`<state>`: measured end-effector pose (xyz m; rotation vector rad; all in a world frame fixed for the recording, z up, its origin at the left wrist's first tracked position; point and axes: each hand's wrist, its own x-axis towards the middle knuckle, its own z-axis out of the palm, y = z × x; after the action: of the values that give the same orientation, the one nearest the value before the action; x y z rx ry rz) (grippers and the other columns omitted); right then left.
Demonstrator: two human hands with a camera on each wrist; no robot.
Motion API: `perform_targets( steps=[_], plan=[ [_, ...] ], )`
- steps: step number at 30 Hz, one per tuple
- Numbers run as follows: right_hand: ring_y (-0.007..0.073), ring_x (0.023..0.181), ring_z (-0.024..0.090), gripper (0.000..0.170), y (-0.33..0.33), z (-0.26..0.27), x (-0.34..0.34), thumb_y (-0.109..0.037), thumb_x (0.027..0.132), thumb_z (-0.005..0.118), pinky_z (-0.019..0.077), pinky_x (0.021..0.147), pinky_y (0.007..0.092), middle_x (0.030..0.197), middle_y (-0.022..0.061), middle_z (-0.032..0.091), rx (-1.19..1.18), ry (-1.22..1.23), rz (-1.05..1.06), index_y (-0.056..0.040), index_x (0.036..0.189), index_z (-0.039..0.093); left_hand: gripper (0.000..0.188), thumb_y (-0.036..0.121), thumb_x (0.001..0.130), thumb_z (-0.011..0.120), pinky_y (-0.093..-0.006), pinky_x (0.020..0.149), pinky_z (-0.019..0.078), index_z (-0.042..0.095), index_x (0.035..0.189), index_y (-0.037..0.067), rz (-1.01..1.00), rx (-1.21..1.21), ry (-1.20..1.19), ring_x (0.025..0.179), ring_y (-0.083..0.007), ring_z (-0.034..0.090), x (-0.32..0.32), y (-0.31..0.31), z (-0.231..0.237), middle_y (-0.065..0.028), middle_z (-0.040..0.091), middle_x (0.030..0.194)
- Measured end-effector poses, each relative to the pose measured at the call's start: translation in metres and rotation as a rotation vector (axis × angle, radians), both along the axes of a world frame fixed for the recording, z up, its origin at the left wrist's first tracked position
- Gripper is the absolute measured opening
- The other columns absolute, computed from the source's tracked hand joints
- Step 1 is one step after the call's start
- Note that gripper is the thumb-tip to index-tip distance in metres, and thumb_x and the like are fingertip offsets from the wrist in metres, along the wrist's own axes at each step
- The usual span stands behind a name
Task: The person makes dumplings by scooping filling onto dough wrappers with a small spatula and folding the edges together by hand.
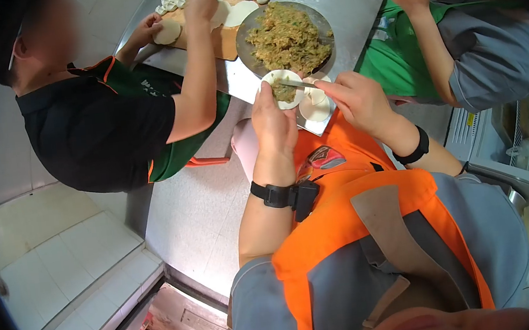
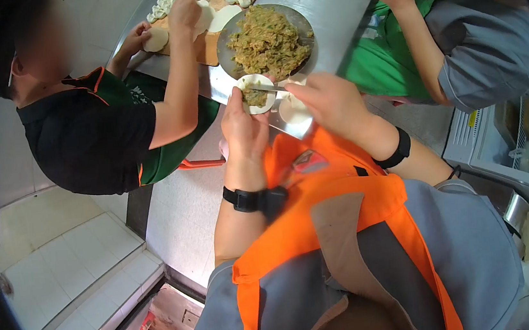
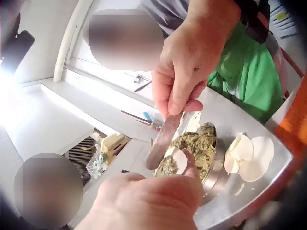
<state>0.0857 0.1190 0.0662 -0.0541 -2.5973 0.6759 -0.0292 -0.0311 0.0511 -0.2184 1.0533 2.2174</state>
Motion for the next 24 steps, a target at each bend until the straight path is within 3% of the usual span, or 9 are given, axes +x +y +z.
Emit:
perform_targets(
  steps=[5, 7, 10, 14, 15, 18, 21, 24],
  plan=[
    [0.0342, 0.079, 0.061, 0.016, -0.003, 0.006, -0.008, -0.008, 0.083, 0.064, 0.0483, 0.065, 0.043, 0.085, 0.0126, 0.059, -0.234, 0.099, 0.079, -0.0047, 0.099, 0.061, 0.041, 0.024, 0.107, 0.029, -0.0477, 0.096, 0.0504, 0.046, 0.127, -0.007, -0.012, 0.115, -0.128, 0.111, -0.0341, 0.061, 0.007, 0.0, 0.02, -0.022, 0.059, 0.122],
    [0.0346, 0.081, 0.06, 0.013, -0.006, 0.011, -0.014, -0.008, 0.084, 0.065, 0.0484, 0.068, 0.0419, 0.089, 0.0135, 0.059, -0.225, 0.079, 0.126, -0.004, 0.095, 0.06, 0.041, 0.024, 0.107, 0.029, -0.0471, 0.096, 0.0512, 0.047, 0.126, -0.007, -0.04, 0.153, -0.176, 0.109, -0.0339, 0.062, 0.014, 0.002, 0.032, -0.0213, 0.059, 0.122],
    [0.0321, 0.081, 0.06, 0.01, -0.003, 0.02, -0.018, -0.007, 0.085, 0.064, 0.0483, 0.07, 0.0387, 0.092, 0.0132, 0.058, -0.287, 0.048, 0.206, -0.0026, 0.093, 0.061, 0.041, 0.026, 0.106, 0.03, -0.0468, 0.096, 0.0512, 0.049, 0.124, -0.006, -0.059, 0.052, -0.072, 0.107, -0.0327, 0.062, 0.02, 0.001, 0.021, -0.0203, 0.058, 0.12],
    [0.0241, 0.081, 0.059, 0.008, -0.004, 0.029, -0.022, -0.005, 0.088, 0.063, 0.0478, 0.071, 0.0326, 0.091, 0.0102, 0.058, -0.591, 0.048, 0.194, -0.0009, 0.095, 0.062, 0.04, 0.031, 0.106, 0.035, -0.0335, 0.077, 0.0567, 0.053, 0.116, -0.004, -0.113, -0.17, 0.363, 0.086, -0.0203, 0.066, 0.035, 0.001, 0.031, -0.013, 0.063, 0.102],
    [0.0202, 0.078, 0.059, 0.009, -0.005, 0.034, -0.022, -0.005, 0.089, 0.062, 0.0476, 0.071, 0.0289, 0.088, 0.008, 0.058, -0.642, 0.044, 0.179, -0.0004, 0.097, 0.063, 0.042, 0.032, 0.107, 0.033, -0.0295, 0.071, 0.0568, 0.054, 0.114, -0.004, -0.143, -0.13, 0.393, 0.076, -0.0172, 0.066, 0.04, 0.001, 0.04, -0.0114, 0.064, 0.094],
    [0.0182, 0.079, 0.061, 0.01, -0.003, 0.036, -0.021, -0.005, 0.089, 0.062, 0.0483, 0.073, 0.0272, 0.091, 0.0082, 0.061, -0.754, -0.078, 0.128, 0.0003, 0.097, 0.062, 0.046, 0.034, 0.107, 0.029, -0.0291, 0.07, 0.0566, 0.054, 0.115, -0.004, -0.212, -0.239, 0.617, 0.071, -0.0172, 0.066, 0.043, -0.003, 0.04, -0.011, 0.065, 0.09],
    [0.0132, 0.081, 0.062, 0.009, -0.01, 0.039, -0.02, -0.006, 0.091, 0.062, 0.0485, 0.073, 0.0263, 0.096, 0.0053, 0.064, -0.767, -0.084, 0.087, 0.0, 0.098, 0.062, 0.026, 0.019, 0.103, 0.043, -0.0272, 0.067, 0.0548, 0.052, 0.116, -0.002, -0.175, -0.266, 0.743, 0.071, -0.0153, 0.066, 0.047, -0.008, 0.045, -0.0094, 0.065, 0.087],
    [0.0088, 0.084, 0.06, 0.01, -0.011, 0.046, -0.018, -0.008, 0.091, 0.064, 0.0484, 0.073, 0.0259, 0.093, 0.0025, 0.065, -1.178, -0.096, 0.134, -0.0009, 0.098, 0.063, 0.023, 0.008, 0.096, 0.052, -0.0253, 0.065, 0.0527, 0.051, 0.118, 0.0, -0.117, -0.359, 0.91, 0.073, -0.0136, 0.065, 0.049, -0.008, 0.04, -0.0085, 0.064, 0.091]
  ],
)
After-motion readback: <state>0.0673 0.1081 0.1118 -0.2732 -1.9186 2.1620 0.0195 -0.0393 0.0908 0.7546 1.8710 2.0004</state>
